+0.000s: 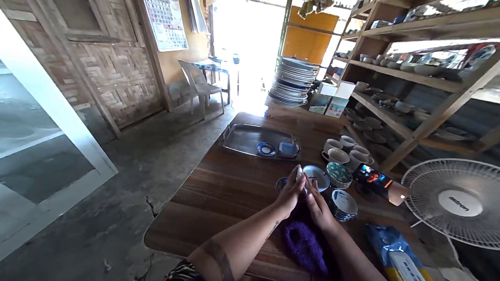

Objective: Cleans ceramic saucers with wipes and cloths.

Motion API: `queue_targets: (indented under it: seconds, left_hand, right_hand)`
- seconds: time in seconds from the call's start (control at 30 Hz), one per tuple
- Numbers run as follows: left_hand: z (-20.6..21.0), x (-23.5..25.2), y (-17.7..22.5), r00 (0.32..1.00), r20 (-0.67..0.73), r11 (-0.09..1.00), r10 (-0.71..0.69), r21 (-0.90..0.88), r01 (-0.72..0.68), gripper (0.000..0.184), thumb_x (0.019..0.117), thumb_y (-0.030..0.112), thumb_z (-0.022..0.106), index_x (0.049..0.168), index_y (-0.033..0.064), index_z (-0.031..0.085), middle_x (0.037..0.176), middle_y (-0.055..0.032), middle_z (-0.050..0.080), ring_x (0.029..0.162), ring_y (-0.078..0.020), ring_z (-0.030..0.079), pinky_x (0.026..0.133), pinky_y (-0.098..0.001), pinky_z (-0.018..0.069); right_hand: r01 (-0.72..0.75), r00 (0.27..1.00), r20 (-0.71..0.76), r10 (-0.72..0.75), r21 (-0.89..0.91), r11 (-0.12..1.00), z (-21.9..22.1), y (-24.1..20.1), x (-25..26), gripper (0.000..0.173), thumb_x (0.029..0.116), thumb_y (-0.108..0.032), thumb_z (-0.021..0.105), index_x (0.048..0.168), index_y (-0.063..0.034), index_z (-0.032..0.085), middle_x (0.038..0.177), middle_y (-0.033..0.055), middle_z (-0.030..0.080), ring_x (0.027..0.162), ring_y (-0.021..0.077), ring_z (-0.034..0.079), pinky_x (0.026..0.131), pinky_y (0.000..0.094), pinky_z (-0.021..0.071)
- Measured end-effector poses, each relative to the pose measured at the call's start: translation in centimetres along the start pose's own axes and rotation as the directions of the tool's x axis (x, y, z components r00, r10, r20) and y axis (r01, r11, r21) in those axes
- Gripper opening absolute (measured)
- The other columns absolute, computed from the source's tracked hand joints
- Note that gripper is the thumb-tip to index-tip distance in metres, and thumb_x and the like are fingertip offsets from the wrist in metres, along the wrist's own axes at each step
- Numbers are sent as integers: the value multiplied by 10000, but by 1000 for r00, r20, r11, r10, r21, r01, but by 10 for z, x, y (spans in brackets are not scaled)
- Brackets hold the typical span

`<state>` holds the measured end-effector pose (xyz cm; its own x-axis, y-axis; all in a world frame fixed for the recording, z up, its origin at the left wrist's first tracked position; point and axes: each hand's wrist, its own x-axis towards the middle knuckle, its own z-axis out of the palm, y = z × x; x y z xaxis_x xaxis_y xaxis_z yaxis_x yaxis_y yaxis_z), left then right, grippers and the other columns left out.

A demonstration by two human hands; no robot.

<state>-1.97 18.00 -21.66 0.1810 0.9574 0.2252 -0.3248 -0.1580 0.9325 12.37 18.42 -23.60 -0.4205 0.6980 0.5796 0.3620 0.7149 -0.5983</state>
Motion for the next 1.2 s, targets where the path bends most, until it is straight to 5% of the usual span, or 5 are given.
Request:
queue_targets:
  seconds: [0.17, 0.27, 0.77, 1.07, 1.2]
  left_hand:
    - [-2, 0, 0, 999, 12, 999, -33, -6, 33, 620, 1094, 355, 351, 1612, 67, 170, 1649, -149, 242, 1475, -159, 332, 1200, -353, 303]
    - [-3, 3, -4, 998, -52, 995, -26, -95, 21, 638, 1078, 405, 378, 1604, 88, 206, 1569, -150, 378, 1358, -163, 473, 1087, -355, 441]
    - [-15, 10, 4, 984, -178, 984, -8, -176, -24, 675, 1050, 354, 489, 1609, 141, 177, 1494, -154, 462, 1235, -229, 580, 957, -389, 535]
    - [-6, 1, 3, 994, -30, 994, 106, -16, -107, 725, 1031, 387, 492, 1603, 53, 197, 1595, -153, 346, 1408, -157, 421, 1138, -348, 393]
    - [-2, -2, -1, 996, 57, 997, 74, -32, -72, 729, 1037, 357, 496, 1601, 29, 171, 1530, -170, 419, 1347, -154, 481, 1109, -336, 427]
  right_hand:
    - [48, 999, -2, -48, 114, 992, 3, 0, 1, 874, 1058, -612, 285, 1543, 115, 301, 1608, 239, 364, 1536, 208, 300, 1280, 525, 103]
    - [64, 996, -72, -52, 174, 983, 5, 1, 6, 750, 1066, -511, 395, 1425, 148, 417, 1458, 240, 518, 1373, 153, 501, 1166, 316, 405]
    - [51, 993, -119, -12, 334, 941, 1, -9, 2, 602, 1079, -497, 386, 1350, -11, 615, 1370, 13, 638, 1292, 29, 542, 1133, 283, 429]
    - [13, 998, -65, -6, 102, 995, 1, 1, 2, 855, 1065, -613, 160, 1408, 61, 559, 1488, 161, 556, 1470, 183, 410, 1258, 534, 110]
    - [3, 998, -67, 14, 243, 970, 1, -3, -3, 897, 1052, -639, 160, 1403, 97, 534, 1523, 167, 513, 1503, 118, 337, 1286, 458, 70]
